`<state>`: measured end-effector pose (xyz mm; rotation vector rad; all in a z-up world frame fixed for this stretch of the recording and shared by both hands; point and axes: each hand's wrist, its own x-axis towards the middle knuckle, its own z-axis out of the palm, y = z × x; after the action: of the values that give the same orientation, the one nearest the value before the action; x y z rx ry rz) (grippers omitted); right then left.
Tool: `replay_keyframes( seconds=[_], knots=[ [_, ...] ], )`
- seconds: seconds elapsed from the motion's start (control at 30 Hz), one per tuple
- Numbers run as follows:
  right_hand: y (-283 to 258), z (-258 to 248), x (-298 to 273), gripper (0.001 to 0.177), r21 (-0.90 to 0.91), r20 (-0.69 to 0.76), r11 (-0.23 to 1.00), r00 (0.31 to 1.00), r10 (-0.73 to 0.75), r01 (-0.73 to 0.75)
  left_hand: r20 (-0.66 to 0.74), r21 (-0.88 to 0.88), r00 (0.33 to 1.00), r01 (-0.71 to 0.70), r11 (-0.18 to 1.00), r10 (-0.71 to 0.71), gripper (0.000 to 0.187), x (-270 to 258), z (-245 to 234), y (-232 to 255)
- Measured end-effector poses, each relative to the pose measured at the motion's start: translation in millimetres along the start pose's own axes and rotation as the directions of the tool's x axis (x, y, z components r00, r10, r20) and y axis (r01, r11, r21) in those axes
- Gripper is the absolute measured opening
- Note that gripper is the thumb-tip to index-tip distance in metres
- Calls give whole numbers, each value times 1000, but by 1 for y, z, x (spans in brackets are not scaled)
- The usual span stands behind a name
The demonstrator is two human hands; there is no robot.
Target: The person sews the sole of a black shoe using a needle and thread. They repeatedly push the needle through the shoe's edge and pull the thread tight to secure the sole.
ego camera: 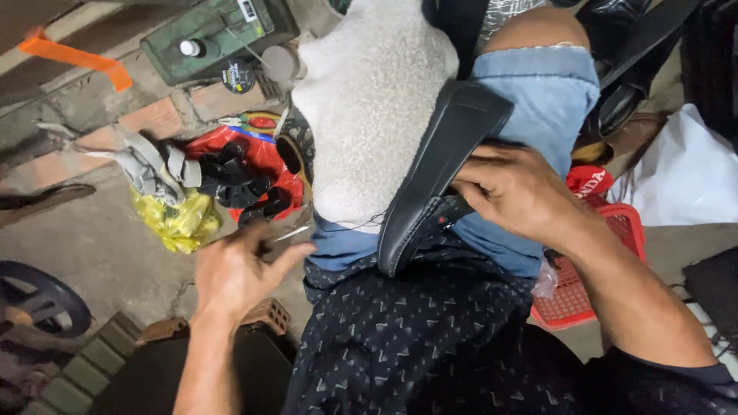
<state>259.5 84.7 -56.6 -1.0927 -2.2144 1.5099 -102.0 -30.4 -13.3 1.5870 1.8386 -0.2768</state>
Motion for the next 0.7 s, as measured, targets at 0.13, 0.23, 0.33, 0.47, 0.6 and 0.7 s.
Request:
replay_keyframes(
  seconds=[0.13,0.23,0.33,0.47,0.6,0.7],
  knots=[
    [10,0,-26,6,-525,-247,851,955,-162,9,28,-275,999,-33,961,42,65,9,21,13],
    [-15,-20,-36,10,-632,-324,770,931,-167,-81,70,-508,997,-1,861,42,56,11,31,11],
    [-14,-11,-44,21,-569,-394,816,904,-167,-98,5,-667,997,-50,743,71,30,11,30,17],
    [-45,13,-29,29,133,-338,976,918,206,-170,-148,-697,956,-284,658,255,17,5,41,11],
    [-41,41,-4,26,287,-189,947,960,206,-147,-255,-585,890,-454,672,379,23,11,34,48],
    [-41,36,1,30,406,-117,833,883,454,-375,-401,-322,790,-595,736,463,18,16,35,66]
  ],
)
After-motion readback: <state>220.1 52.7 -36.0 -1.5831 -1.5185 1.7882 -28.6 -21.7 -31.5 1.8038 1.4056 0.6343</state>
